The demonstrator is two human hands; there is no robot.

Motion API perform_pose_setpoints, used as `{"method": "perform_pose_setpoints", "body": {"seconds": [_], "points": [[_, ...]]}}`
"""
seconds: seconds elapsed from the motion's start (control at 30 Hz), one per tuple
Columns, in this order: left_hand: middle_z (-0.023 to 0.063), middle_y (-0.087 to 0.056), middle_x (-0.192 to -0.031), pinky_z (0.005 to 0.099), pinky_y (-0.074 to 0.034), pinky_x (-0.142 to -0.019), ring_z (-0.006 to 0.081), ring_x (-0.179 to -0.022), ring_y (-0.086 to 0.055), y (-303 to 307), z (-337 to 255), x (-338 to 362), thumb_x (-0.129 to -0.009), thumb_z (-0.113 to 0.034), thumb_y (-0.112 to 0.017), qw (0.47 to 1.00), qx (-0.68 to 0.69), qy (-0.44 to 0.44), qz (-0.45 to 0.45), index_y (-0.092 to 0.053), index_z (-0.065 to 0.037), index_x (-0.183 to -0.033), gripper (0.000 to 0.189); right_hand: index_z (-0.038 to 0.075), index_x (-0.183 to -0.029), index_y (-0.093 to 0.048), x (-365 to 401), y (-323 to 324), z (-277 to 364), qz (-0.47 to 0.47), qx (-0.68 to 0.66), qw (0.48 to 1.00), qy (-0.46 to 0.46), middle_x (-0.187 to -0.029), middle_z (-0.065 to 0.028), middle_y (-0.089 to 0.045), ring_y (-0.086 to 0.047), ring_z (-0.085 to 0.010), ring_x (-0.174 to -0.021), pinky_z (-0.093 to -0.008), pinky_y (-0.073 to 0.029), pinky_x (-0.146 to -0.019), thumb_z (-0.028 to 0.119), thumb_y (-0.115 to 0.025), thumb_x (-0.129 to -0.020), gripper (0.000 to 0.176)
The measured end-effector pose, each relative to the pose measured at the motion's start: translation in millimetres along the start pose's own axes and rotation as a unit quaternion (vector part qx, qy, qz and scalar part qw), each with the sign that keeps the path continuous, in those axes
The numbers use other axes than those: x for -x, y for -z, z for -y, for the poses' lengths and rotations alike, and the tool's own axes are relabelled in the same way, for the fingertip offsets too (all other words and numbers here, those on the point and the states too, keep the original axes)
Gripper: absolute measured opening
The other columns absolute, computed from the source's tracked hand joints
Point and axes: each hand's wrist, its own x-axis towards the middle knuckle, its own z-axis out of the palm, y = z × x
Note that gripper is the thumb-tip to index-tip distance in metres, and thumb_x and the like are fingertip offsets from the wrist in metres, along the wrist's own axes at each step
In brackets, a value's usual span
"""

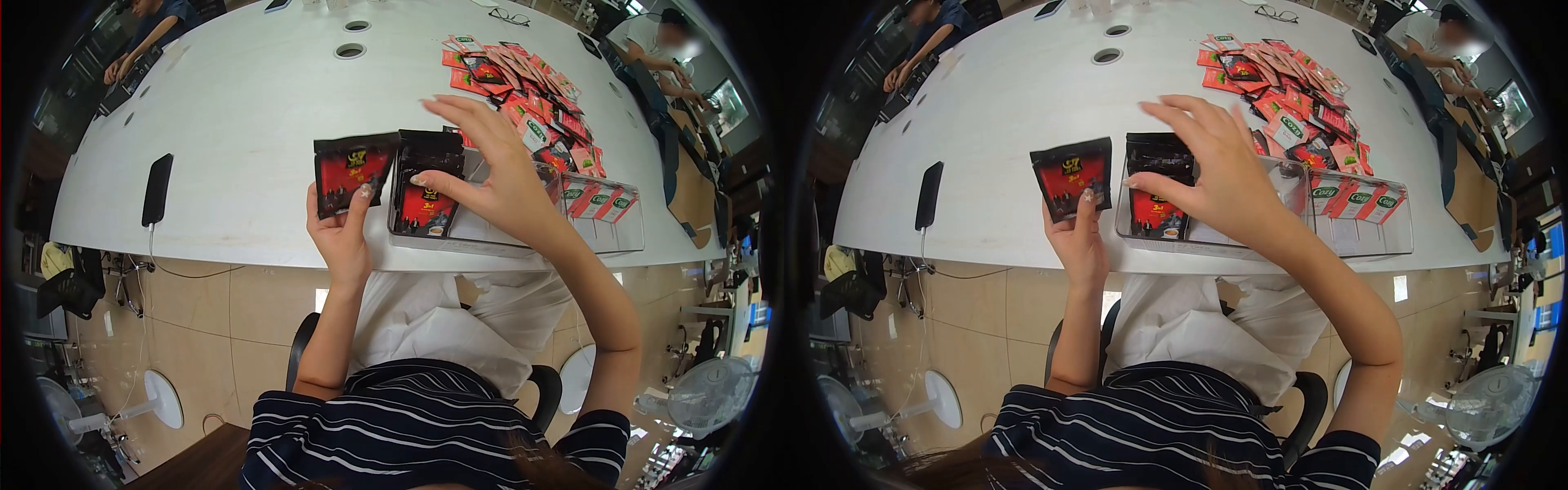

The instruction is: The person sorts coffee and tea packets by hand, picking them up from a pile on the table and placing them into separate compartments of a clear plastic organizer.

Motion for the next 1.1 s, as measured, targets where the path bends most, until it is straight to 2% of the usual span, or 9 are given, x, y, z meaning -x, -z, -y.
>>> {"method": "perform_pose_setpoints", "body": {"seconds": [0.13, 0.33, 0.43, 0.57, 0.73, 0.83, 0.87, 0.93, 1.1], "points": [[0.0083, -0.063, -0.094, 0.0287, -0.048, -0.085, 0.0147, -0.09, -0.06, -3, -7, 4, -0.077, 0.008, -0.064, 0.996, -0.023, -0.014, 0.08, -0.05, 0.001, -0.104, 0.031, 0.005, -0.091, -0.061, -7, 0, 15, 0.026, -0.107, 0.989, 0.097, -0.093, -0.0071, -0.061, -0.056, -0.026, -0.091, -0.0438, -0.036, -0.094, 0.015, -0.073, -0.07, 0.026], [0.0149, -0.053, -0.122, 0.0352, -0.043, -0.093, 0.0211, -0.114, -0.05, -3, 0, 1, -0.072, 0.007, -0.068, 0.983, -0.048, -0.078, 0.16, -0.046, 0.0, -0.117, 0.051, 0.001, -0.086, -0.062, 2, 6, 32, -0.091, -0.181, 0.978, -0.05, -0.072, -0.0072, -0.062, -0.058, -0.0166, -0.069, -0.0288, -0.045, -0.07, 0.01, -0.071, -0.073, 0.018], [0.0158, -0.051, -0.125, 0.0368, -0.041, -0.095, 0.0237, -0.118, -0.047, -11, -6, 0, -0.075, 0.003, -0.063, 0.986, -0.064, -0.051, 0.148, -0.043, -0.003, -0.122, 0.051, -0.002, -0.091, -0.062, 5, 25, 22, -0.055, -0.145, 0.986, -0.058, -0.084, -0.0043, -0.065, -0.055, -0.0065, -0.077, -0.0228, -0.042, -0.071, 0.005, -0.069, -0.076, 0.017], [0.0178, -0.045, -0.131, 0.0382, -0.038, -0.098, 0.0262, -0.122, -0.044, -3, -7, -5, -0.078, -0.006, -0.057, 0.985, -0.017, -0.024, 0.173, -0.039, -0.004, -0.125, 0.05, 0.001, -0.092, -0.062, 22, 25, 10, 0.009, -0.022, 0.997, -0.073, -0.074, -0.0071, -0.059, -0.057, -0.0202, -0.074, -0.0296, -0.044, -0.068, 0.01, -0.07, -0.074, 0.022], [0.0167, -0.037, -0.139, 0.0422, -0.033, -0.102, 0.0283, -0.128, -0.036, -9, -8, -6, -0.077, -0.016, -0.061, 0.982, -0.084, -0.005, 0.172, -0.035, -0.007, -0.13, 0.06, 0.005, -0.098, -0.057, 33, 4, 9, 0.068, 0.061, 0.995, 0.032, -0.119, -0.0124, -0.049, -0.046, -0.0322, -0.11, -0.0421, -0.039, -0.089, 0.014, -0.076, -0.063, 0.041], [0.0154, -0.03, -0.143, 0.0442, -0.029, -0.105, 0.0293, -0.133, -0.029, -9, -4, -7, -0.073, -0.025, -0.068, 0.969, -0.112, 0.006, 0.22, -0.029, -0.008, -0.135, 0.075, 0.01, -0.123, -0.047, 28, 4, 9, 0.067, 0.05, 0.996, -0.019, -0.126, -0.016, -0.045, -0.04, -0.0355, -0.119, -0.0426, -0.036, -0.094, 0.02, -0.08, -0.058, 0.074], [0.0166, -0.023, -0.146, 0.0436, -0.026, -0.107, 0.0299, -0.135, -0.024, -7, 1, -9, -0.062, -0.03, -0.08, 0.962, -0.102, 0.029, 0.251, -0.017, -0.009, -0.142, 0.104, 0.01, -0.129, -0.039, 28, 3, 6, 0.058, 0.048, 0.997, -0.028, -0.126, -0.0171, -0.044, -0.039, -0.036, -0.12, -0.0432, -0.034, -0.097, 0.023, -0.082, -0.056, 0.086], [0.0182, -0.019, -0.147, 0.0424, -0.025, -0.108, 0.0303, -0.136, -0.022, -13, -1, -5, -0.055, -0.028, -0.086, 0.948, -0.107, 0.036, 0.298, -0.009, -0.01, -0.144, 0.119, 0.009, -0.141, -0.022, 29, -2, -2, 0.04, 0.044, 0.997, -0.046, -0.127, -0.0193, -0.043, -0.037, -0.0371, -0.122, -0.0446, -0.03, -0.101, 0.029, -0.084, -0.051, 0.111], [0.0212, -0.013, -0.147, 0.0398, -0.025, -0.108, 0.0309, -0.136, -0.021, -17, -2, -5, -0.041, -0.026, -0.093, 0.931, -0.117, 0.05, 0.341, 0.007, -0.012, -0.145, 0.145, 0.002, -0.144, -0.008, 33, -11, -10, 0.103, 0.11, 0.984, -0.094, -0.135, -0.0178, -0.04, -0.033, -0.0357, -0.127, -0.0508, -0.017, -0.106, 0.039, -0.086, -0.044, 0.131]]}}
